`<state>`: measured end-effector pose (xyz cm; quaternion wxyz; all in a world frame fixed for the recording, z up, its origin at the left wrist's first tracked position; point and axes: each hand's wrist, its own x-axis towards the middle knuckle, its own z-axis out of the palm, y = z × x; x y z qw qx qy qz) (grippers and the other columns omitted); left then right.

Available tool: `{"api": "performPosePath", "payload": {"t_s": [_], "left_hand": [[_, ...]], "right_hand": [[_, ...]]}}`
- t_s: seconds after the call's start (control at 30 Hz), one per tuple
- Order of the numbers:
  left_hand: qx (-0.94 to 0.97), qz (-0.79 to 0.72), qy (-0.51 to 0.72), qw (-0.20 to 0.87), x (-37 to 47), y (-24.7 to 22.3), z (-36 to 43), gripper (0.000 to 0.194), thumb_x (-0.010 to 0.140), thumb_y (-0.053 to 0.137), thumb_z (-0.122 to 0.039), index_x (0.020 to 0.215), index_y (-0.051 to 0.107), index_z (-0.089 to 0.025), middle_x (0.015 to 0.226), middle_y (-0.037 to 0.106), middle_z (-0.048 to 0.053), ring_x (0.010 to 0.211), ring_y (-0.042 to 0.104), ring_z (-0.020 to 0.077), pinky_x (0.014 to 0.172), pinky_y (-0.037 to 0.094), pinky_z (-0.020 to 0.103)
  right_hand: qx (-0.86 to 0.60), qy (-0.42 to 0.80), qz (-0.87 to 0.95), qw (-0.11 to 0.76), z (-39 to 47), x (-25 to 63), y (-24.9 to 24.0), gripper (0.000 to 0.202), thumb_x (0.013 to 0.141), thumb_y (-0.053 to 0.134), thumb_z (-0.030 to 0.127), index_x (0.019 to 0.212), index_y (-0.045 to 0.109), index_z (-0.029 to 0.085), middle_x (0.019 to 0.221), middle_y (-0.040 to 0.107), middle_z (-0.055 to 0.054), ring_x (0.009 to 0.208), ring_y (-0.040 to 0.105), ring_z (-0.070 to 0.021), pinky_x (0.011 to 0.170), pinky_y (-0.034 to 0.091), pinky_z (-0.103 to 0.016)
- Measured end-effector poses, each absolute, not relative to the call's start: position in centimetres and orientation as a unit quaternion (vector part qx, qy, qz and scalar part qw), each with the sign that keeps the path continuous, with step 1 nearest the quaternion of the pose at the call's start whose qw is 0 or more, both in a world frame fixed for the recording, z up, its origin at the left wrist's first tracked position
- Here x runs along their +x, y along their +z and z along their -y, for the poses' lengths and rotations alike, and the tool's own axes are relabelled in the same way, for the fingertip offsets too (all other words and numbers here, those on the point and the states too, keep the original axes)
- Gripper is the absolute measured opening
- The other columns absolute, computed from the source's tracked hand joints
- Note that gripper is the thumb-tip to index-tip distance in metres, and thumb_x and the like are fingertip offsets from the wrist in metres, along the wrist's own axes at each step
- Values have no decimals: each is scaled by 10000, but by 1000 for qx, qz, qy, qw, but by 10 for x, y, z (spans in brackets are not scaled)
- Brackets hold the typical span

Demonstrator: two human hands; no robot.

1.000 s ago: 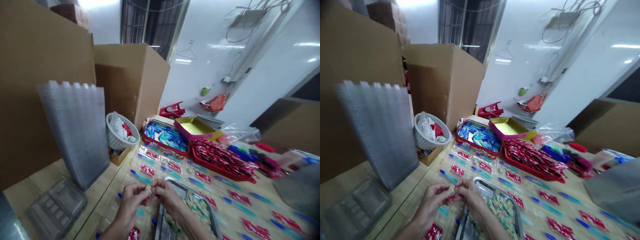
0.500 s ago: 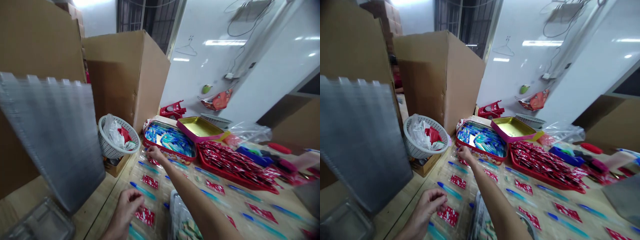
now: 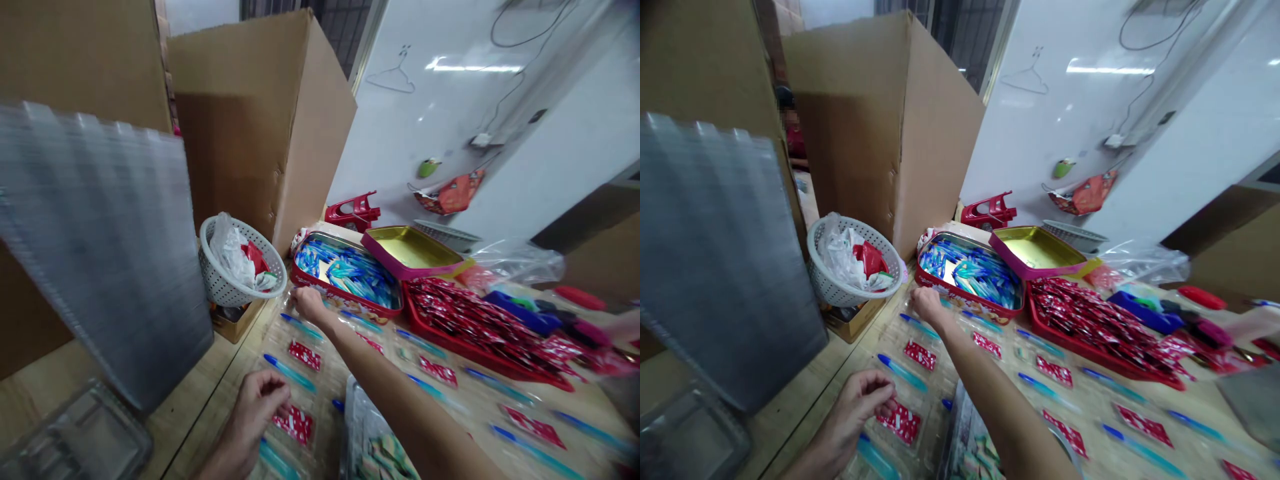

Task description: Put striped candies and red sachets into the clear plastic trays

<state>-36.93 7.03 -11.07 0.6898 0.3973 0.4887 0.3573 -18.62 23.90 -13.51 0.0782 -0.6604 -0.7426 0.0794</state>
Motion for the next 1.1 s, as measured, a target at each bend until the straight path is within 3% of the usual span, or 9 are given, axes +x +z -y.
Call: {"api": "performPosePath", "payload": {"t_s": [0.17,0.3,0.63,0.73,0.83,0.97,1.1], "left_hand": [[399,-480,358,695,-370,-113,-69,219,590,651,-346,623,590,-138,562,595,13,560,548,139,565,398,247],[398,-479,363,693,-370,-115,-68,196,588,650,-316,622,587,-134,557,584,6,549,542,136,547,397,244],[408,-481,348,694,-371,-108,-55,268,566,704,-342,682,613,-118,598,620,17,562,548,131,577,422,247],[428,-480,325,694,-365,-100,-48,271,582,703,-344,705,622,-117,628,628,18,592,557,134,598,432,247],[488,-466,292,678,-353,-98,-37,230,633,652,-333,707,623,-117,622,616,17,600,553,141,582,425,244],[668,-436,235,556,-329,-107,-18,118,690,557,-222,699,632,-131,639,613,25,608,548,153,594,419,261],[839,-400,182,319,-299,-116,-1,165,716,513,-128,786,660,-156,807,631,60,828,554,206,788,413,328]], "right_hand": [[-655,53,752,52,-233,-188,-136,211,802,482,173,817,692,170,1070,627,-98,891,615,-196,695,413,-236],[-661,44,747,43,-229,-188,-134,223,827,470,199,875,686,170,967,660,-108,921,608,-215,743,420,-258],[-685,93,718,82,-210,-194,-115,234,824,475,181,931,672,115,953,671,-140,932,604,-234,747,422,-270],[-682,111,715,109,-188,-182,-105,254,849,479,222,1039,637,163,1035,655,-77,980,576,-189,793,398,-238],[-661,139,719,163,-137,-161,-92,220,852,485,217,970,659,156,952,670,-34,861,590,-133,740,392,-189],[-621,212,723,216,-37,-128,-84,131,780,546,128,790,677,126,723,649,-16,659,560,-110,619,376,-189],[-652,153,722,171,46,-107,-96,65,741,615,155,781,666,158,776,604,-38,721,535,-148,638,364,-239]]}}
